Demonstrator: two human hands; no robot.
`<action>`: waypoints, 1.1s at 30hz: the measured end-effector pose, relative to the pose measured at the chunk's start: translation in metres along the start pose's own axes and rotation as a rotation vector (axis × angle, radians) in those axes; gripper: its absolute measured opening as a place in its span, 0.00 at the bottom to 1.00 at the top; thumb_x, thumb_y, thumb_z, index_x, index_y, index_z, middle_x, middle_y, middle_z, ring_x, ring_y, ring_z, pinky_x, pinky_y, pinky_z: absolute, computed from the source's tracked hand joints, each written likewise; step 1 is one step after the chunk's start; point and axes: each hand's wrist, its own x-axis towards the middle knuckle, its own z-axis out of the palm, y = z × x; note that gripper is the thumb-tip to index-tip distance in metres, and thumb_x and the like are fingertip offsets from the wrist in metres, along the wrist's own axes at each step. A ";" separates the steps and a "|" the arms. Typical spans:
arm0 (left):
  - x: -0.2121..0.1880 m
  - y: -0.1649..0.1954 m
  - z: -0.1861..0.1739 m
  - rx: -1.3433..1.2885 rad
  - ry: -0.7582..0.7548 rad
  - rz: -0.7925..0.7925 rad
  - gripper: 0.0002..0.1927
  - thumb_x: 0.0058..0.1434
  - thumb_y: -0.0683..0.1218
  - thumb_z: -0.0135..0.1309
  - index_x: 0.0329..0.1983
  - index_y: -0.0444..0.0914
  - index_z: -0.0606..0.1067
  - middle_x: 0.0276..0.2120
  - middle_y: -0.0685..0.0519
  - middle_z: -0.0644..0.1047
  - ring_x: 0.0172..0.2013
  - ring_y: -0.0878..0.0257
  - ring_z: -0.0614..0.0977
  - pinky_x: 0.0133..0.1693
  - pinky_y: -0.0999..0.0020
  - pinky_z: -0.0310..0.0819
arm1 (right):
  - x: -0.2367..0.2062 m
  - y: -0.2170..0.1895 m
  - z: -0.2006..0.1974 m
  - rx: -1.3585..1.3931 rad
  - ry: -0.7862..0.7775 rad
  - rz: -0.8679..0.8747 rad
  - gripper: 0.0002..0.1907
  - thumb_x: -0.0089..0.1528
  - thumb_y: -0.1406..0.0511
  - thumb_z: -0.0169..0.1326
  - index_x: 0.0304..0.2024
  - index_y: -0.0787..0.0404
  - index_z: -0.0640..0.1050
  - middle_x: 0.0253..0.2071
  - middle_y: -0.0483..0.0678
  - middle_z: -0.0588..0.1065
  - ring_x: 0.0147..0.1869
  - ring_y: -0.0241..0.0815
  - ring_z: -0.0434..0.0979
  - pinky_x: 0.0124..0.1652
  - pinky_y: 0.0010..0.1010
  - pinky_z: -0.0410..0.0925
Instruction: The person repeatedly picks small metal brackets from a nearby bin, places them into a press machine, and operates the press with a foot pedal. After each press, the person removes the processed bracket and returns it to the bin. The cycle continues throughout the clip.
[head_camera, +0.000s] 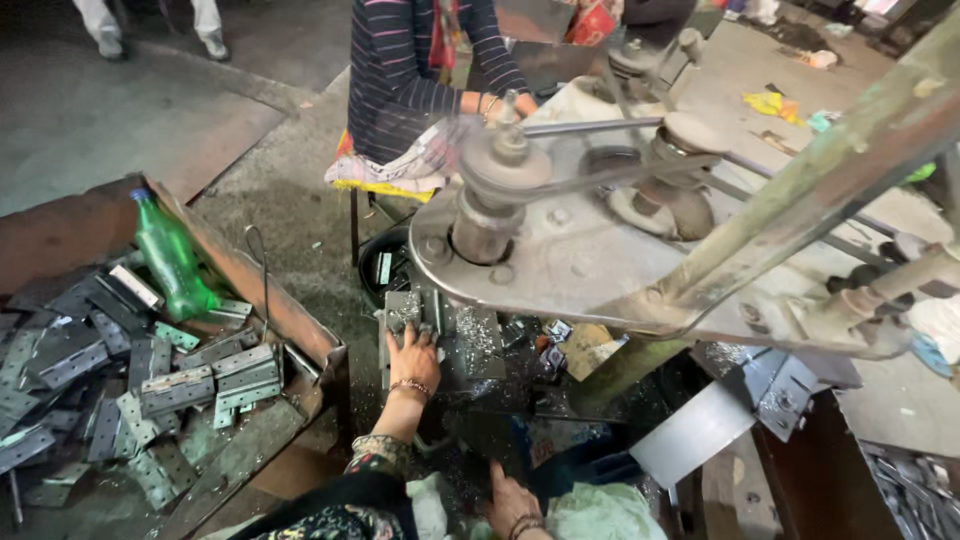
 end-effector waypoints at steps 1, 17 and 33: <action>-0.006 0.001 0.001 0.043 -0.055 0.007 0.22 0.69 0.48 0.40 0.63 0.43 0.73 0.68 0.56 0.67 0.74 0.49 0.53 0.68 0.26 0.37 | 0.000 0.000 -0.003 -0.012 0.008 -0.023 0.48 0.60 0.56 0.60 0.76 0.48 0.49 0.56 0.58 0.75 0.60 0.59 0.77 0.58 0.47 0.70; -0.107 0.009 0.011 -0.001 0.199 0.275 0.18 0.62 0.46 0.47 0.54 0.40 0.77 0.57 0.47 0.73 0.64 0.47 0.65 0.65 0.36 0.52 | 0.014 -0.010 -0.055 -0.038 0.035 -0.066 0.42 0.65 0.51 0.53 0.75 0.54 0.51 0.62 0.59 0.71 0.65 0.57 0.73 0.60 0.45 0.68; -0.050 -0.023 -0.004 -1.622 0.169 -0.005 0.12 0.56 0.41 0.65 0.44 0.34 0.84 0.35 0.55 0.82 0.36 0.69 0.79 0.40 0.74 0.72 | 0.072 -0.032 -0.115 1.207 0.814 -0.395 0.30 0.53 0.66 0.71 0.57 0.58 0.76 0.48 0.50 0.77 0.44 0.38 0.78 0.44 0.30 0.74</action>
